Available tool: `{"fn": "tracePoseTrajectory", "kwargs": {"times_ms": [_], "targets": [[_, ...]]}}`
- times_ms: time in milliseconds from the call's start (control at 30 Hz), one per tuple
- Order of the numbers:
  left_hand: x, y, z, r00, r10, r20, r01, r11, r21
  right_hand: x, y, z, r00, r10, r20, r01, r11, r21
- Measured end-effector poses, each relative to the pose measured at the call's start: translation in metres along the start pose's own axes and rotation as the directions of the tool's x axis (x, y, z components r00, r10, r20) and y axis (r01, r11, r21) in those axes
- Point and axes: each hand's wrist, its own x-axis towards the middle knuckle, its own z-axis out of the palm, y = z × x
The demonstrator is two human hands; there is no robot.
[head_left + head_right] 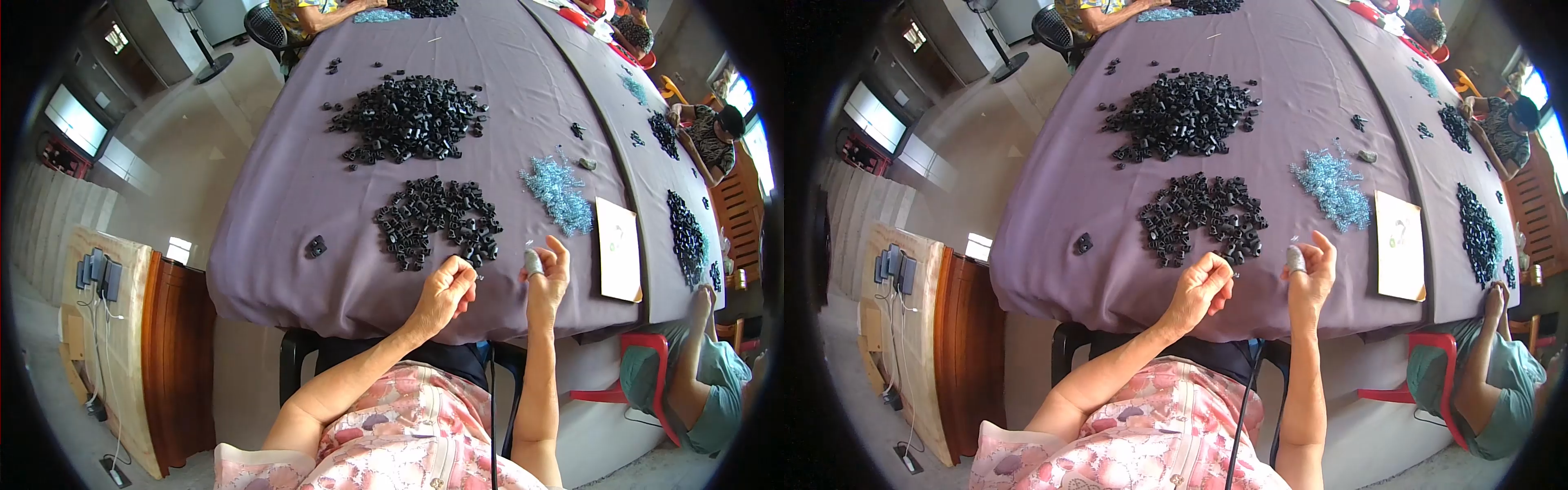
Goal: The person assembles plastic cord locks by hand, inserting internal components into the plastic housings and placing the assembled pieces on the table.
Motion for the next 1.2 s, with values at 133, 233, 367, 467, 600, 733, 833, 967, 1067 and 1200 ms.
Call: {"fn": "tracePoseTrajectory", "kwargs": {"times_ms": [133, 233, 367, 467, 600, 733, 833, 967, 1067, 1200], "targets": [[0.002, 0.000, -0.001, 1.000, 0.007, -0.009, -0.007, 1.000, -0.018, -0.008, 0.008, 0.009, 0.999, -0.024, -0.045, 0.024, 1.000, 0.007], [0.002, -0.001, -0.002, 1.000, 0.026, -0.006, -0.027, 1.000, -0.016, -0.023, -0.002, 0.017, 0.978, -0.035, 0.207, 0.053, 0.995, -0.083], [0.002, -0.005, -0.005, 0.999, 0.050, -0.016, -0.051, 0.997, -0.053, -0.033, -0.005, 0.027, 0.873, -0.197, 0.445, 0.271, 0.956, -0.109], [0.001, 0.001, -0.002, 0.999, 0.028, -0.042, -0.030, 0.997, -0.065, -0.034, -0.006, 0.026, 0.862, -0.138, 0.488, 0.192, 0.979, -0.062], [0.000, 0.003, -0.005, 0.999, 0.021, -0.025, -0.021, 1.000, -0.004, -0.038, -0.012, 0.031, 0.895, -0.062, 0.442, 0.111, 0.990, -0.086], [-0.001, 0.004, -0.003, 0.999, 0.033, -0.029, -0.032, 0.999, 0.036, -0.034, -0.005, 0.029, 0.886, -0.105, 0.451, 0.168, 0.981, -0.102], [-0.002, 0.001, -0.002, 0.999, 0.014, -0.042, -0.012, 0.999, 0.039, -0.030, -0.002, 0.026, 0.949, -0.046, 0.313, 0.052, 0.999, -0.012], [-0.004, 0.004, 0.000, 0.998, 0.066, -0.023, -0.062, 0.987, 0.151, -0.018, -0.002, 0.015, 0.983, -0.017, 0.183, 0.006, 0.998, 0.063], [-0.007, -0.004, 0.001, 0.986, 0.167, 0.008, -0.163, 0.951, 0.262, -0.012, 0.004, 0.009, 0.991, 0.007, 0.130, -0.011, 0.999, 0.031], [-0.008, -0.002, -0.005, 0.991, 0.107, 0.081, -0.125, 0.958, 0.258, -0.014, 0.009, 0.012, 0.995, -0.029, 0.093, 0.038, 0.995, -0.092]]}}
